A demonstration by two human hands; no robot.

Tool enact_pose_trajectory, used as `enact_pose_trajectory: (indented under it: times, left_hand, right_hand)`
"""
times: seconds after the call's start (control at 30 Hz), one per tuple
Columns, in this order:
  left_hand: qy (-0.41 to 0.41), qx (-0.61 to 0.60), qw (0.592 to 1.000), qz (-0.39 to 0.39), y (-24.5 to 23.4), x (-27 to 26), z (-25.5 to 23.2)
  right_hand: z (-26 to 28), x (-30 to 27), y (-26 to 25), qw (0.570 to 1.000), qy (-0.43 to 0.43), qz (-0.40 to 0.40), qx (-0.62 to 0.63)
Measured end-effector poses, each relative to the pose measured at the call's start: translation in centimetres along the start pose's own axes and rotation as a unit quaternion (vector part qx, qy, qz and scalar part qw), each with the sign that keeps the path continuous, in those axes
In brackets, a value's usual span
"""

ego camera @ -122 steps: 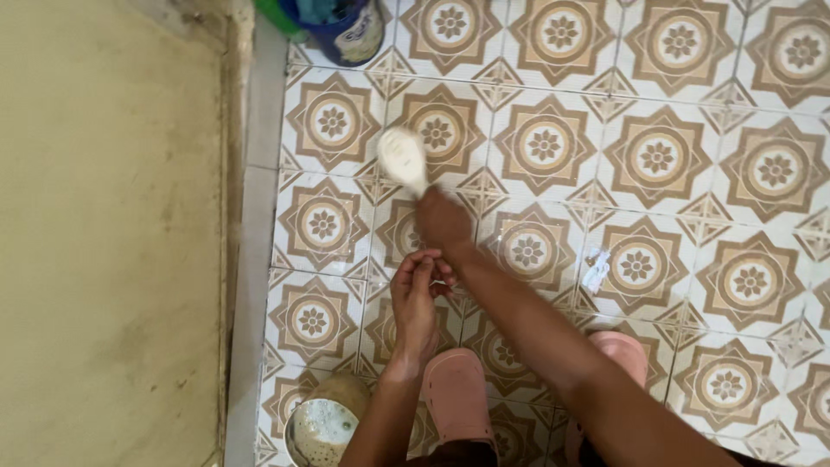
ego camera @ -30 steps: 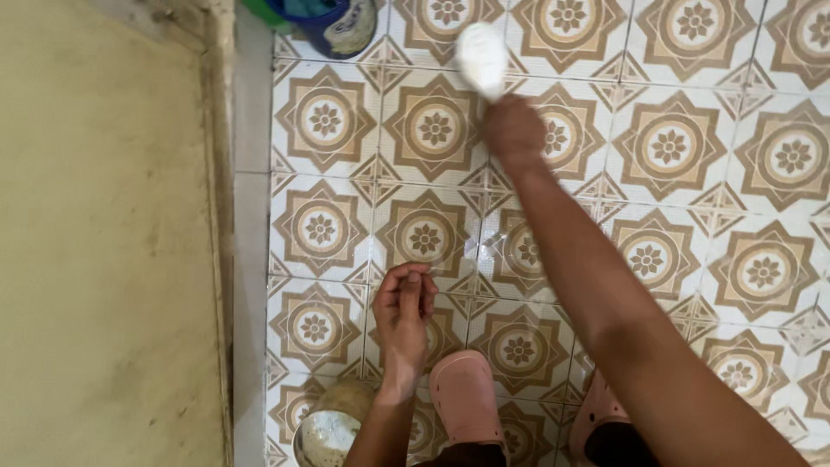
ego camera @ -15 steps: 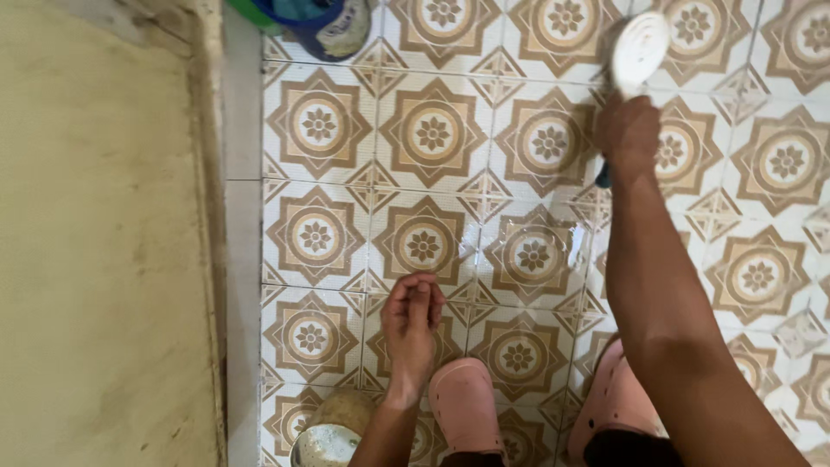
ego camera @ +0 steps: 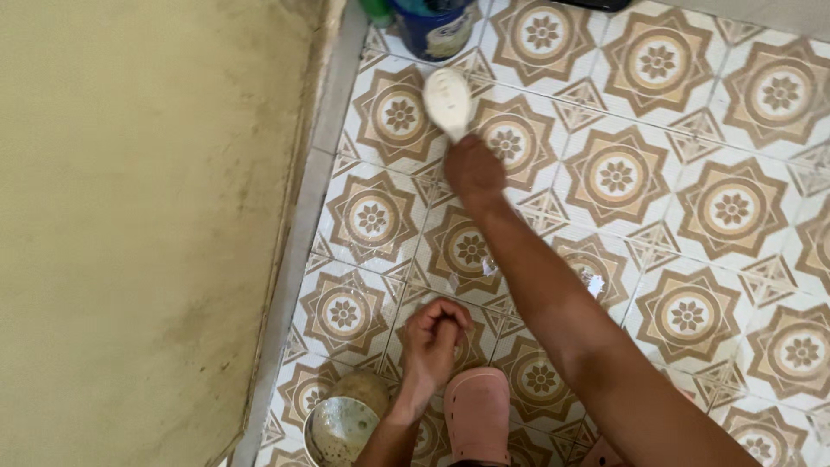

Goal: The person scrubs the tiled floor and a squat toilet using a handheld brush and water from a bucket, dipping the brush into a small container of cleaning solution.

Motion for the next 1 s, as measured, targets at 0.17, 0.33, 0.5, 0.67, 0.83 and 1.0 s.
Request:
enact_pose_trajectory:
  times: [0.17,0.33,0.5,0.67,0.83,1.0]
  left_hand:
    - [-0.019,0.073,0.997,0.017,-1.6,-1.8,-0.4]
    - [-0.014,0.059,0.998,-0.021,-2.5,-1.7,-0.9]
    - [-0.051,0.028,0.998,-0.024,-2.1,-1.1,-1.7]
    - [-0.055,0.047,0.997,-0.021,-2.3,-0.3,-1.3]
    - [-0.061,0.028,0.997,-0.031,-2.4,0.2,-0.4]
    - [-0.066,0.039,0.997,-0.03,-2.0,-0.1,-0.5]
  right_hand:
    - [8.8,-5.4,1.9,0.981,-0.184,0.0,-0.065]
    - [11.0,-4.8,-1.2,0.975,-0.173,0.084,-0.108]
    - [11.1,2.4,-3.1,0.986,-0.128,-0.015,-0.101]
    - [11.0,7.5,-4.1,0.981,-0.116,-0.041,-0.147]
    - [10.6,8.9,-4.0,0.991,-0.096,-0.019,-0.088]
    - [10.3,8.3,-5.9,0.991,-0.085,0.034,-0.093]
Point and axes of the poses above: each hand's wrist, its own x-axis towards the middle knuckle, its own y-axis out of the palm, z = x × y, the point moved 3 cm from there along x, towards the middle knuckle, and after that the axes turned 11 degrees about -x, right-handed, at the moved point
